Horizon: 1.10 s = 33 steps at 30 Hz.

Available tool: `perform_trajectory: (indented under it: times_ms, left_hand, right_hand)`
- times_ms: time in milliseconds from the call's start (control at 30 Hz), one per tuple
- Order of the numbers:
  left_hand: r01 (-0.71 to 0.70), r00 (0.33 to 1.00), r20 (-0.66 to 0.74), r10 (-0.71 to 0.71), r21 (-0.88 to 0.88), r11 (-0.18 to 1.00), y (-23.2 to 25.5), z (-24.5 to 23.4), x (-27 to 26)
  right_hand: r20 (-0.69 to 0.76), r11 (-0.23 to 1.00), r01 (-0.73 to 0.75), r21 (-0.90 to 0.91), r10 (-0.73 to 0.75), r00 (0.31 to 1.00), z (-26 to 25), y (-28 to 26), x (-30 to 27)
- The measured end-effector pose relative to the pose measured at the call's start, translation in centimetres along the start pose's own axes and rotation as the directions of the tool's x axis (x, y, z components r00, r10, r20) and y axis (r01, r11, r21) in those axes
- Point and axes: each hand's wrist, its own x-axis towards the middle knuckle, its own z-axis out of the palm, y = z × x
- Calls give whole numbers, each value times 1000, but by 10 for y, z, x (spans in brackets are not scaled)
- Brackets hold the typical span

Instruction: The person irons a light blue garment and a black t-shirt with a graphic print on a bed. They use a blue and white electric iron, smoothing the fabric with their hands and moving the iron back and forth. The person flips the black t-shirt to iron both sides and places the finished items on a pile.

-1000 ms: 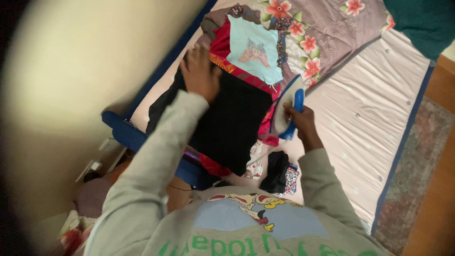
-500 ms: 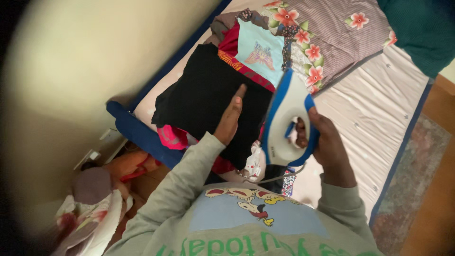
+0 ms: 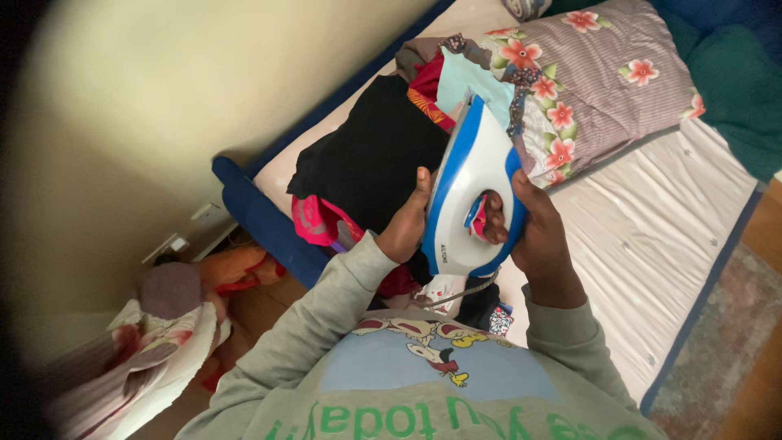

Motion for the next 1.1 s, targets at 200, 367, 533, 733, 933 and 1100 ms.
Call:
perform_trajectory:
  times_ms: [200, 367, 533, 733, 933, 1100]
  left_hand:
    - [61, 747, -117, 655, 992, 108, -35, -71, 11]
    - [409, 800, -249, 545, 892, -193, -33, -131, 32]
    - [484, 792, -333, 512, 853, -194, -35, -131, 30]
    - [460, 790, -303, 534, 868, -188, -38, -125, 25]
    - [473, 787, -311, 533, 859, -197, -40, -124, 27]
    - [473, 789, -316, 527, 861, -190, -39, -123, 29]
  right_hand:
    - [-122, 735, -122, -667, 54, 991, 6, 5, 40]
    - [-76, 659, -171, -732, 171, 982, 11, 28, 90]
    - [-146, 534, -246, -809, 223, 964, 14, 51, 134]
    - [-208, 223, -240, -945, 160, 965, 21, 65, 159]
    - [-64, -82, -72, -994, -96, 993, 4, 92, 200]
    - [-146, -119, -168, -979, -173, 974, -22, 95, 259]
